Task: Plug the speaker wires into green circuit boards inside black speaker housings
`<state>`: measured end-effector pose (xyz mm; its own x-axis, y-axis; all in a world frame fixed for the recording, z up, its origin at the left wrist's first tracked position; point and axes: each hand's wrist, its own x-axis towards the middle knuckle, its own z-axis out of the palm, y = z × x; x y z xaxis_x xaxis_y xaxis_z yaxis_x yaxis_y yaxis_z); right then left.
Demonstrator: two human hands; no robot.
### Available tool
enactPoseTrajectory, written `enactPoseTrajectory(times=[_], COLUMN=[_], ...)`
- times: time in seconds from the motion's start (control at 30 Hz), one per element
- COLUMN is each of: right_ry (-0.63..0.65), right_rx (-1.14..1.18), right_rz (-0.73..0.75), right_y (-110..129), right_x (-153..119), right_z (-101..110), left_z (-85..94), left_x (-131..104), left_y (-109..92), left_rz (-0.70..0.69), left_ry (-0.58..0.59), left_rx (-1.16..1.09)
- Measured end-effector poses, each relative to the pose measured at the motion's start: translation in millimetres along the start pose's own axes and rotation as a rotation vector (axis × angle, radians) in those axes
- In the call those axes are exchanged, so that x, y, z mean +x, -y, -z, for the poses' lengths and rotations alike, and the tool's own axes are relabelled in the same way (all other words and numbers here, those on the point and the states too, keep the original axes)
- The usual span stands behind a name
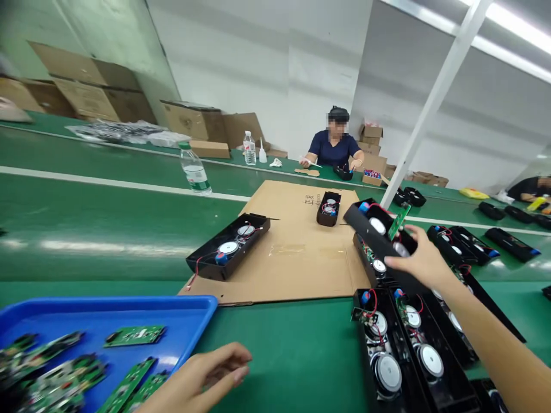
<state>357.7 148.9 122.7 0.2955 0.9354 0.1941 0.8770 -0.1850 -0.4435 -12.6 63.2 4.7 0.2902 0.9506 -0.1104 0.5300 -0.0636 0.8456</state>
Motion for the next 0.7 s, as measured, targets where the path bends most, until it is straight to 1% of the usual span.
enactPoseTrajectory(times=[0.07, 0.1, 0.13, 0.2, 0.27, 0.33, 0.4, 0.53, 0.63, 0.7], right_ry=[-0.109, -0.127, -0.138, -0.134, -0.112, -0.069, -0.013, 0.102, 0.185, 0.228], right_rx=[-0.182, -0.265, -0.292, -0.323, -0.336, -0.349, -0.355, -0.355, -0.346, -0.332], right_rz=[-0.090, -0.159, -0.208, -0.287, -0.348, -0.401, -0.441, -0.492, -0.460, -0.391], right_y=[2.4, 2.1, 0.4, -7.3, -20.1, -36.1, -53.2, -83.9, -95.1, -92.3], right_x=[53.7, 76.6, 96.1, 125.1, 142.9, 153.8, 160.4, 164.7, 162.7, 159.3], right_z=[-8.3, -14.9, -22.8, -41.6, -62.0, -81.6, -98.9, -123.2, -125.8, -116.2], left_z=[-2.4, -3.7, -5.1, -8.3, -10.8, -11.3, -9.9, -7.3, -10.7, -14.8], left_x=[37.8, 60.5, 84.9, 135.8, 184.2, 225.9, 259.8, 312.2, 345.5, 363.9], left_y=[-10.1, -14.5, -18.3, -23.1, -23.7, -20.5, -15.2, -8.3, -12.5, -18.2], left_rz=[-0.056, -0.069, -0.074, -0.059, -0.044, -0.031, -0.019, -0.006, -0.008, -0.002], left_ry=[0.064, 0.073, 0.074, 0.049, -0.003, -0.051, -0.075, -0.089, -0.100, -0.108], left_rx=[0.104, 0.130, 0.146, 0.195, 0.262, 0.336, 0.402, 0.502, 0.538, 0.541])
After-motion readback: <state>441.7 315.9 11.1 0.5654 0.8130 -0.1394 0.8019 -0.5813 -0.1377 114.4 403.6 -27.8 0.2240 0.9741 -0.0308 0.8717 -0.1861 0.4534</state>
